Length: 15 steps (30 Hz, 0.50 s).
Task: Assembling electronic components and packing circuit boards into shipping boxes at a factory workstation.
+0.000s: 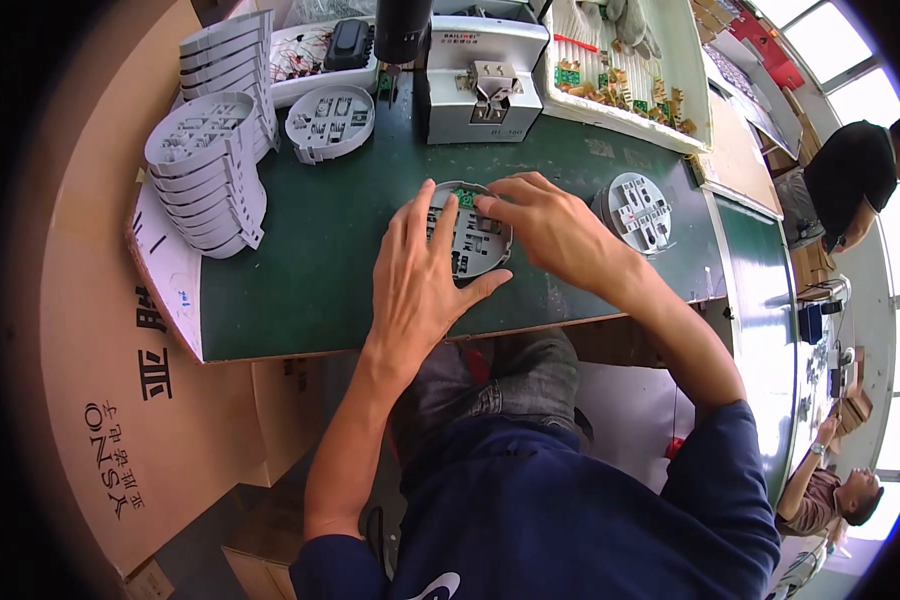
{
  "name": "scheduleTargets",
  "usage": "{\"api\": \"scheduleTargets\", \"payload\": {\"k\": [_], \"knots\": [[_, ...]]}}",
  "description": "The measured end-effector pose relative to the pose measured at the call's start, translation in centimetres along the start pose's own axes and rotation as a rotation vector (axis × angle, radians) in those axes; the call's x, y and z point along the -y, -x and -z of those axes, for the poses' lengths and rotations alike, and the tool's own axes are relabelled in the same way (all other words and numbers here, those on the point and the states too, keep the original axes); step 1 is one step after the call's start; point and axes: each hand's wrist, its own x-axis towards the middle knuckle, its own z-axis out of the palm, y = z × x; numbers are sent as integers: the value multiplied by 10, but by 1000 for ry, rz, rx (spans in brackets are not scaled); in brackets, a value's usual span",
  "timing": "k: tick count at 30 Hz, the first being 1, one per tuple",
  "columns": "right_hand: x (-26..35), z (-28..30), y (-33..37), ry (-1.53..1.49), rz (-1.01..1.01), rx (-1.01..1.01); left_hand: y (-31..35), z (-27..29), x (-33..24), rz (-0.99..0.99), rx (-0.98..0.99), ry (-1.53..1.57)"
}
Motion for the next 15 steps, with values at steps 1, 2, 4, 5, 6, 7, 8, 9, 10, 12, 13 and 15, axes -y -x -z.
{"api": "scheduleTargets", "payload": {"k": [1, 2, 4, 5, 6, 7, 8, 9, 10, 12, 13, 15], "knots": [[-5, 0, -2, 2, -1, -8, 1, -1, 0, -7, -3, -4], [-11, 2, -6, -39, -5, -103, 0, -1, 0, -15, -21, -21], [-14, 9, -16, -127, -10, -287, -1, -2, 1, -25, -56, -56], [-12, 16, -22, -128, -8, -294, -1, -4, 3, -29, -57, -62], [-9, 24, -29, -281, -61, -417, -2, -5, 5, -42, -72, -71], [-2, 37, -38, -434, -116, -539, -3, -6, 6, -56, -85, -78], [4, 46, -47, -434, -119, -549, -5, -6, 5, -74, -97, -83], [8, 54, -57, -490, -67, -706, -6, -6, 4, -86, -94, -85], [12, 62, -68, -543, -13, -863, -8, -6, 2, -74, -77, -73], [19, 71, -100, -733, 28, -941, -9, -6, 1, -39, -41, -58], [23, 78, -108, -922, 78, -1005, -9, -6, 1, -46, -37, -62], [40, 96, -107, -813, 117, -945, -7, -8, 6, -45, -54, -57]]}}
